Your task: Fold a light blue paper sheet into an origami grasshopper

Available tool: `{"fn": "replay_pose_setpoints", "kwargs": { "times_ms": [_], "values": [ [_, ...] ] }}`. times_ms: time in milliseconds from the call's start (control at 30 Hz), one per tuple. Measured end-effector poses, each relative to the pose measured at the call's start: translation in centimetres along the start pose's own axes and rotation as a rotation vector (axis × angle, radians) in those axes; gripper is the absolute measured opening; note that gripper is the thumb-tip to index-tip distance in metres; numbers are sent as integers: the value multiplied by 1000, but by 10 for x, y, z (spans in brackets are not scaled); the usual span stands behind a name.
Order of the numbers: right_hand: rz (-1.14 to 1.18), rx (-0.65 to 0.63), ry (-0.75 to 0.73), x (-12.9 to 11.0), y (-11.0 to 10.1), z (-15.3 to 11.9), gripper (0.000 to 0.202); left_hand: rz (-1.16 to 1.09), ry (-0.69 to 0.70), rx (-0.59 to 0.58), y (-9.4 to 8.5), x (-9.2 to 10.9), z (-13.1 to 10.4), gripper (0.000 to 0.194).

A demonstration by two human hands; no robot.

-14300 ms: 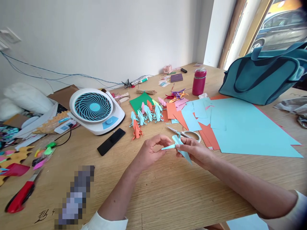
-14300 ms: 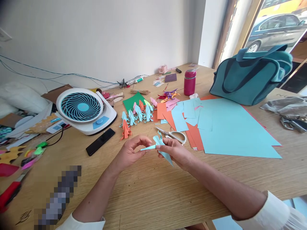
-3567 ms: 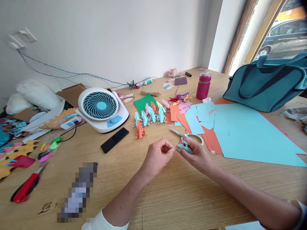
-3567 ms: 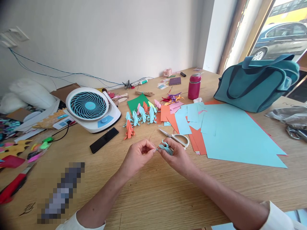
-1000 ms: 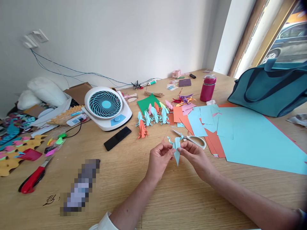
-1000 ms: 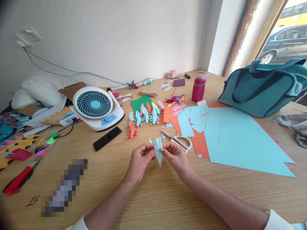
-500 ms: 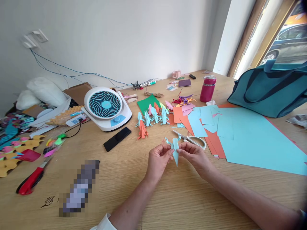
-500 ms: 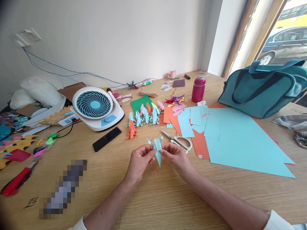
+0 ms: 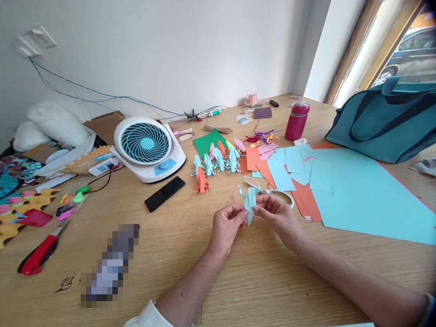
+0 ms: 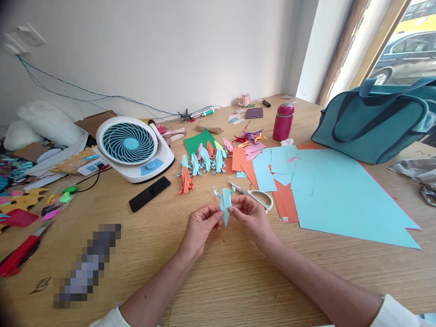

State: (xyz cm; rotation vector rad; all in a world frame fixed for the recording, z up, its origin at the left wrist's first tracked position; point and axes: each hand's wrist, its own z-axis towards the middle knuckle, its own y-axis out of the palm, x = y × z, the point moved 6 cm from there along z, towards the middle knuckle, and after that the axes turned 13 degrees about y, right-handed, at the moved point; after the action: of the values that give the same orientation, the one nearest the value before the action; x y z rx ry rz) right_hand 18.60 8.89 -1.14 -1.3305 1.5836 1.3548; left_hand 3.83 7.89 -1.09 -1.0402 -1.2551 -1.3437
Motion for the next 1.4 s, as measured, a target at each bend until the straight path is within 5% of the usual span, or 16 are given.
{"fn": "replay_pose_setpoints", "kwargs": {
  "times_ms": [333, 1067, 1400],
  "values": [
    [-130, -78, 18, 11, 1, 2, 38, -120, -61, 21, 3, -2, -2, 32],
    [-213, -37, -57, 0, 2, -4, 45, -277, -131, -5, 11, -8, -12, 40],
    [-212, -99, -48, -5, 6, -13, 34, -470, -247, -106, 21, -20, -14, 43]
  ]
}}
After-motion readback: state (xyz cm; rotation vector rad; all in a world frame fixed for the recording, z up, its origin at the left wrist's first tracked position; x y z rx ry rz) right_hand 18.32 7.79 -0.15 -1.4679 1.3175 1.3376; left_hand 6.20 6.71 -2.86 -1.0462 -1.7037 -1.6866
